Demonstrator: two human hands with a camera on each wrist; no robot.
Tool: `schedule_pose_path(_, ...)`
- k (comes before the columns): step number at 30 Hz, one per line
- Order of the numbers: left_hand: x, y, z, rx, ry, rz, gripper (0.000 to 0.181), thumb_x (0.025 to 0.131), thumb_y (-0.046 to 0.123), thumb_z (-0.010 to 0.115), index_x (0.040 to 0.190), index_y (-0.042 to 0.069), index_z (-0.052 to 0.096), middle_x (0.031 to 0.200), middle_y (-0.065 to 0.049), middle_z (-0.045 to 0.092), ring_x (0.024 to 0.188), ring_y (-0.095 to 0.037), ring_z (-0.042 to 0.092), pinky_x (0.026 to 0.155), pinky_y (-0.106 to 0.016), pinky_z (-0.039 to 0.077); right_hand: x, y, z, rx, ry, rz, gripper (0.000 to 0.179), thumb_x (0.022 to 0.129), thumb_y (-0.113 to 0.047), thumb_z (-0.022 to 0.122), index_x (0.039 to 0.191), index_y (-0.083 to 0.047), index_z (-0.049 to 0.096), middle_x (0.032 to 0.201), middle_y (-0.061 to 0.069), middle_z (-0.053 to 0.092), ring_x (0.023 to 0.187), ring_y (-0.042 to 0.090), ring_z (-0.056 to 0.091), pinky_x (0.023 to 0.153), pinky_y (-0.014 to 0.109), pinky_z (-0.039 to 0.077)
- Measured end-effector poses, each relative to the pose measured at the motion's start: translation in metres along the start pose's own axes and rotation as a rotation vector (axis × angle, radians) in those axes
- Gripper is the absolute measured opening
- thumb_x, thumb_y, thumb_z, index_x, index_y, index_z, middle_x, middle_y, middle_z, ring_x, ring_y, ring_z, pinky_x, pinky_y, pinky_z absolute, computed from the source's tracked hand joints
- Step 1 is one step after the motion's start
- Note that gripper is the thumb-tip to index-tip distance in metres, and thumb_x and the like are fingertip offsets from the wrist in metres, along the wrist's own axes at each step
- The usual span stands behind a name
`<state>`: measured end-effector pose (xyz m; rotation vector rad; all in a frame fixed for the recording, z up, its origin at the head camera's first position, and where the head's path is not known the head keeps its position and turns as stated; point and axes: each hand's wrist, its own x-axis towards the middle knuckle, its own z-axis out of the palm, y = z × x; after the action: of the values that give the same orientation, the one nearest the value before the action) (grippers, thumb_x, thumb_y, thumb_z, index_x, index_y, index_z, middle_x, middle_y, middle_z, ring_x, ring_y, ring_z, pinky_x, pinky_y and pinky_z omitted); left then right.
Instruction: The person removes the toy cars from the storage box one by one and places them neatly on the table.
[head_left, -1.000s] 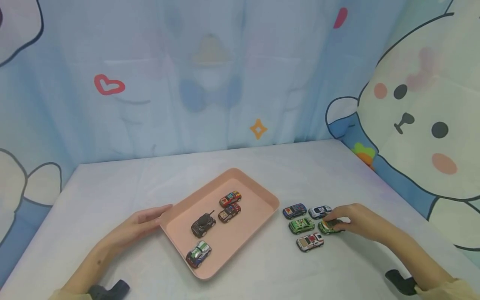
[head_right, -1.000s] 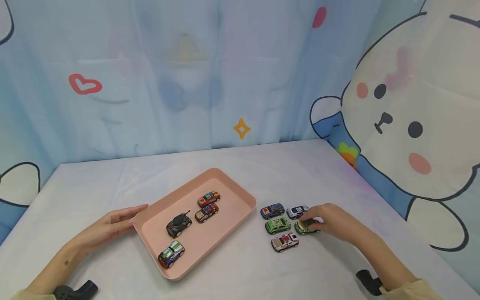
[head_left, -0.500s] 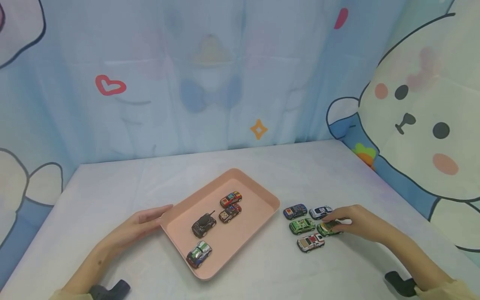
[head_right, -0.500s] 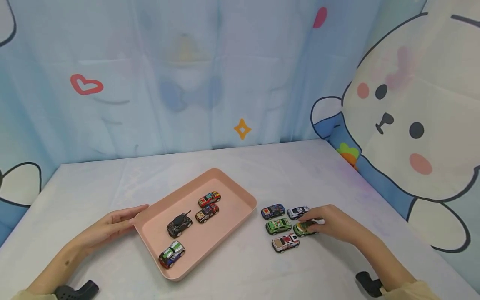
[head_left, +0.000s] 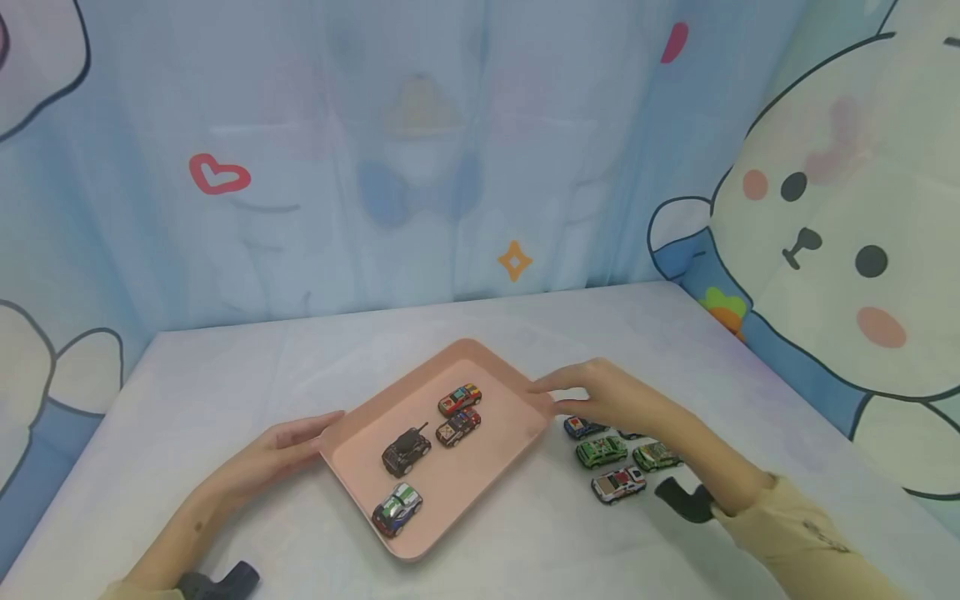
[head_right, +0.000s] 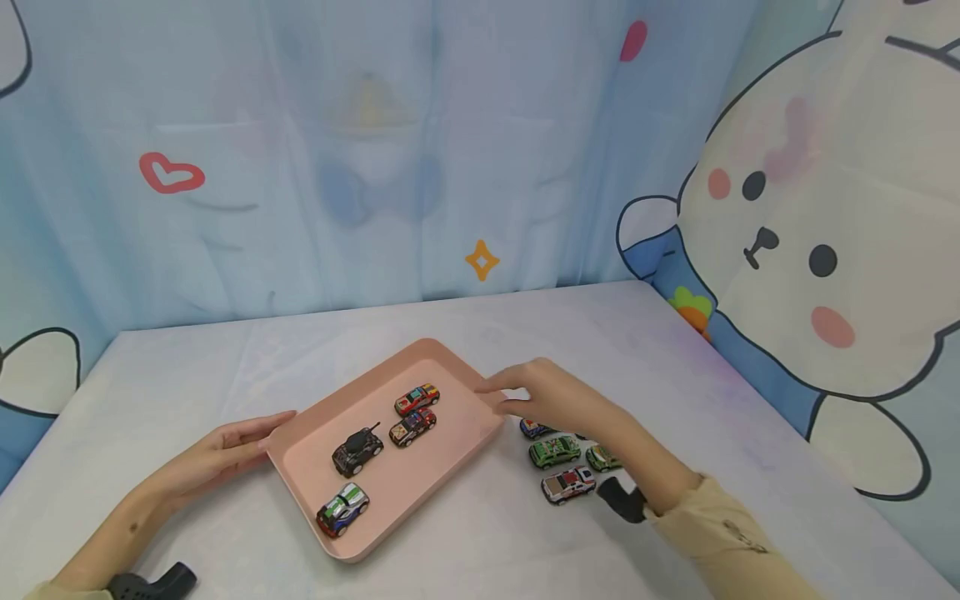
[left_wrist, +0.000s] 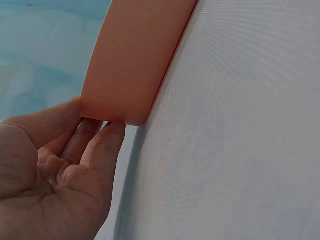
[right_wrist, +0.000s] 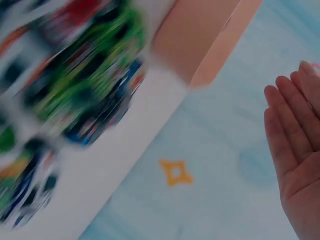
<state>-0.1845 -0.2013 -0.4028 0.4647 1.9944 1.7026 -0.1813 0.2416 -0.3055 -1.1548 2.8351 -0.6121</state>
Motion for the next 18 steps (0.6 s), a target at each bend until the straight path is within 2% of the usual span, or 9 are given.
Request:
schedule_pose_path(5,0.001,-0.001,-0.001,0.003,-0.01,0.014,0.053,0.097,0.019,0.053,0.142,-0.001,0.035,0.146,-0.015,0.033,0.133,-0.027,0.029,0.095,-0.016,0.033,0.049,-0.019,0.028,-0.008,-0.076,-0.09,0.034,0.085,-0.005,0.069,0.119,-0.004,0.065,0.117,0.005,0.063,0.107,0.021,0.059,0.087,0.032,0.048)
schedule_pose_path(9,0.001,-0.002,-0.001,0.011,-0.004,0.01,0.053,0.097,0.021,0.052,0.142,0.0,0.036,0.145,-0.015,0.034,0.133,-0.027,0.03,0.101,-0.025,0.031,0.076,-0.028,0.049,-0.056,-0.137,-0.118,0.035,0.082,-0.003,0.071,0.116,-0.007,0.067,0.114,0.002,0.065,0.106,0.016,0.059,0.088,0.026,0.046)
schedule_pose_path(13,0.001,-0.003,-0.001,0.013,-0.007,0.011,0.053,0.097,0.021,0.052,0.143,0.001,0.036,0.145,-0.014,0.035,0.133,-0.027,0.03,0.103,-0.029,0.03,0.087,-0.035,0.062,-0.093,-0.181,-0.066,0.033,0.08,-0.003,0.072,0.113,-0.009,0.069,0.111,0.0,0.066,0.104,0.013,0.059,0.086,0.023,0.046)
schedule_pose_path(18,0.001,-0.001,-0.001,-0.001,-0.013,0.019,0.053,0.097,0.02,0.053,0.143,0.0,0.035,0.146,-0.014,0.034,0.133,-0.027,0.03,0.096,-0.018,0.033,0.091,-0.037,0.067,-0.113,-0.189,-0.019,0.029,0.078,-0.001,0.073,0.106,-0.009,0.072,0.104,0.001,0.068,0.099,0.014,0.061,0.084,0.023,0.047)
